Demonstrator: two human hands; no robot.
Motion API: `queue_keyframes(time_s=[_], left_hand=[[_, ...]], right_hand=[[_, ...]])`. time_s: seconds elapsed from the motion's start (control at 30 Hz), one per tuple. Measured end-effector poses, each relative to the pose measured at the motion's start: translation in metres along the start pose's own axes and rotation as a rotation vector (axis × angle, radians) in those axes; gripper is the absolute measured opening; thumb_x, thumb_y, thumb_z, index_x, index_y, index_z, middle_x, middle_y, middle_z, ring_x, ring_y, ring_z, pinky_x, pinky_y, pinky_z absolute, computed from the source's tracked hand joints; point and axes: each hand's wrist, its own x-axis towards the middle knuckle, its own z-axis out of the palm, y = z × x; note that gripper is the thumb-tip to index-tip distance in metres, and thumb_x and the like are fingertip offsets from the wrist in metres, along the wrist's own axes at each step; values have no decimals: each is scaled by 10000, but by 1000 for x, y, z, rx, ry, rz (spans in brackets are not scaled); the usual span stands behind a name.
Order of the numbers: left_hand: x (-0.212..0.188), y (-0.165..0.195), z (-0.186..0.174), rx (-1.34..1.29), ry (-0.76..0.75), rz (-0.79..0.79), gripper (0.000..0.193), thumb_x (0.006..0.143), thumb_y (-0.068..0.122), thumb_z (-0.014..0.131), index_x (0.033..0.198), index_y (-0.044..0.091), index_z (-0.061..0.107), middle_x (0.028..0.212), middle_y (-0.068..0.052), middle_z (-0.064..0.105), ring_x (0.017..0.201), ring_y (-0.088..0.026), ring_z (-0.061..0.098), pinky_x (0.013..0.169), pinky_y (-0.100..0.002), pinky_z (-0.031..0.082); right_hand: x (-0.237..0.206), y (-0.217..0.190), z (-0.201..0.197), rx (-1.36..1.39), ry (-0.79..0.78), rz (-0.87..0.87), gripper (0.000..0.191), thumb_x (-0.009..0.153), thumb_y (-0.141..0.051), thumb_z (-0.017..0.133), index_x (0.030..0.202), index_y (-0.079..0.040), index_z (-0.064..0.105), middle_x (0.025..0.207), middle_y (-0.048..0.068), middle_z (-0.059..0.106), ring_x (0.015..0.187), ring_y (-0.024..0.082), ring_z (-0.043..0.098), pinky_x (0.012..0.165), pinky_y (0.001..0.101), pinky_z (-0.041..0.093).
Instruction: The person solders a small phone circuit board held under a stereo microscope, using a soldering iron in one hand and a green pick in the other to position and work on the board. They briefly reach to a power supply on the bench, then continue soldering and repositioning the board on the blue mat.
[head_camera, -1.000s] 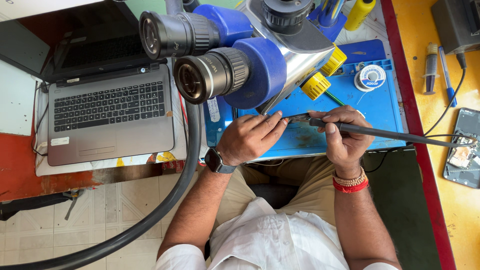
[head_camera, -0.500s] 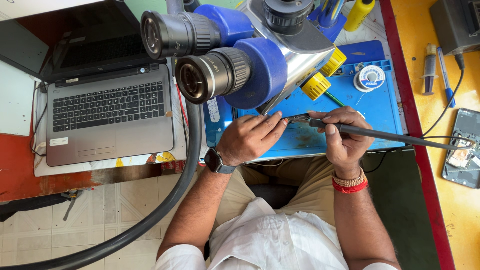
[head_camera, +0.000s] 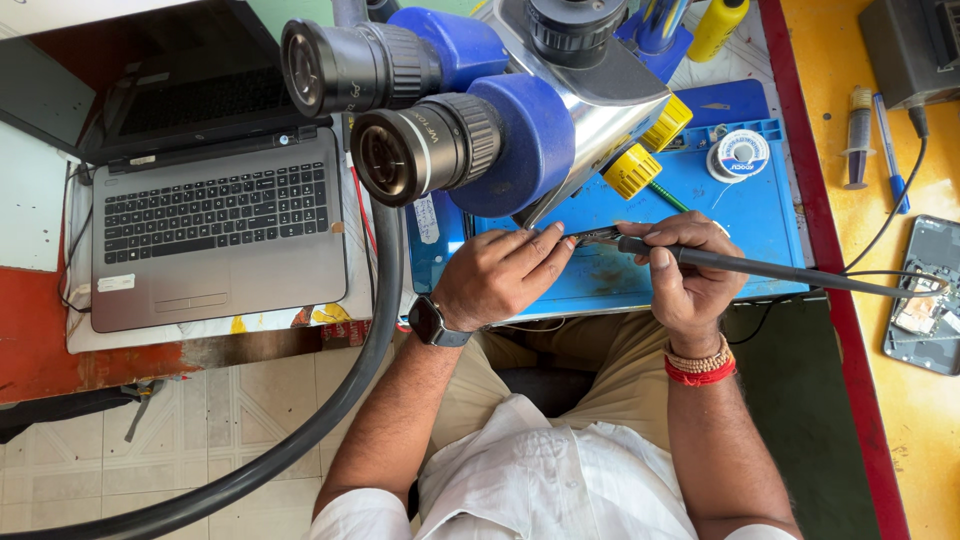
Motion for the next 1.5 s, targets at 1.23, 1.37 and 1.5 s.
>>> queue_keyframes(time_s=[1.23,1.37,1.5], left_hand=[[0,-1,1,1,9,3,188,965,68,719,1139,3,741,1161,-167,734,871,-192,734,688,-308,597],[1,-1,1,-1,7,2,193,960,68,720,1140,3,741,1158,-164,734,868,-191,733,687,-310,597],[1,-1,0,-2,10,0,191,960,69,720,1139,3,738,1161,-164,732,871,-194,733,694,-312,598]], right_hand=[[1,0,1,-9,-1,-10,174,1065,-122,666,1043,44,622,984,133,664,856,217,739,736,284,623],[0,-1,1,-23,1,-6,173,1054,-122,664,1034,44,619,982,137,665,866,223,743,702,265,603],[1,0,1,-18,-4,-16,170,1060,-120,665,1040,43,622,983,133,663,846,208,735,729,276,620]])
